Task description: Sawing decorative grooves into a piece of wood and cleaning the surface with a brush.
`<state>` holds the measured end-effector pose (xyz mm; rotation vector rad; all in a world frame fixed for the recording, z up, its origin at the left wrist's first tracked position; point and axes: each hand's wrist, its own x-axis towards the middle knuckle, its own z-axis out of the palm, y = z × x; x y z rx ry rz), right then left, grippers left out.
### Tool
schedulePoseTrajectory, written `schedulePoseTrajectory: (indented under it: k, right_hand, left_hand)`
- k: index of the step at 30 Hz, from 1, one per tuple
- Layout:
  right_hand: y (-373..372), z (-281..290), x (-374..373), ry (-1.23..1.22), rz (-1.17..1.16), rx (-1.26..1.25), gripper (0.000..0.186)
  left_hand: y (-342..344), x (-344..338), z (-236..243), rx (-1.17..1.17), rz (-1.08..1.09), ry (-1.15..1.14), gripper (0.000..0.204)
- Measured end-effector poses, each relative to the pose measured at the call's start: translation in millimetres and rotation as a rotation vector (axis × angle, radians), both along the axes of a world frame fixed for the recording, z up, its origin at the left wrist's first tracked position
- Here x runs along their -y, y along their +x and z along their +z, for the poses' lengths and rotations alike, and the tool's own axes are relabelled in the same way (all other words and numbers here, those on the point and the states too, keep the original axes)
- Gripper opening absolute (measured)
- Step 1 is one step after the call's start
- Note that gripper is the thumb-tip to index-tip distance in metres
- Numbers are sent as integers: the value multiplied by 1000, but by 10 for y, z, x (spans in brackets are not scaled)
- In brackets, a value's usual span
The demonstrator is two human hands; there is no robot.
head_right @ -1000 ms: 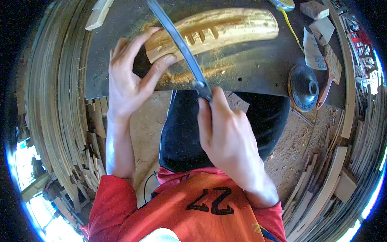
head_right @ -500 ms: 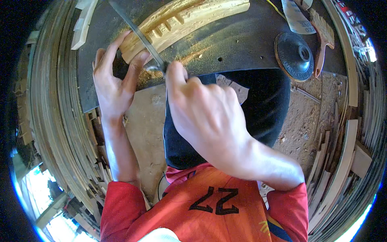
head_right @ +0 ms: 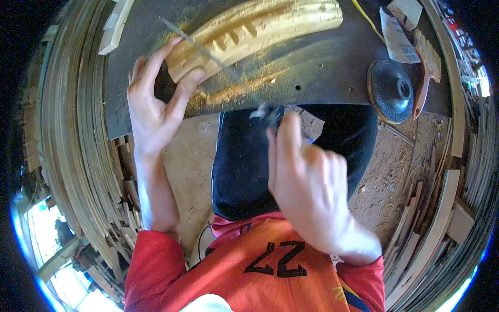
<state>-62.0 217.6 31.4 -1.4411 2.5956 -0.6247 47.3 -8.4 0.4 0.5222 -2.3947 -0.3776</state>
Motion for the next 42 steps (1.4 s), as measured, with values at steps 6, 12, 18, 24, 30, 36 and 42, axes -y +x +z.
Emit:
schedulePoseTrajectory:
  k: [6,12,18,24,30,36,42]
  right_hand:
    - [103,-14,330,123,168,-340,5]
    - [-56,128,-160,98,15,-30,20]
    - [193,42,202,36,146,121,19]
    - [-147,5,4,-167,174,34,20]
    - [166,-10,-90,-49,123,52,21]
    - [-183,51,47,-6,142,46,24]
    - [-19,41,-241,-75,64,168,20]
  left_hand:
    - [3,33,-56,-35,21,-33,57]
    - [-30,-43,-38,-30,0,-67,55]
    - [-29,-62,22,15,69,-55,52]
    - [-20,-63,37,14,34,-32,54]
    - [-44,-42,40,-17,46,-103,55]
    - [-12,-53,10,-47,40,-59,55]
    - [-62,-57,-11,-33,15,-108,53]
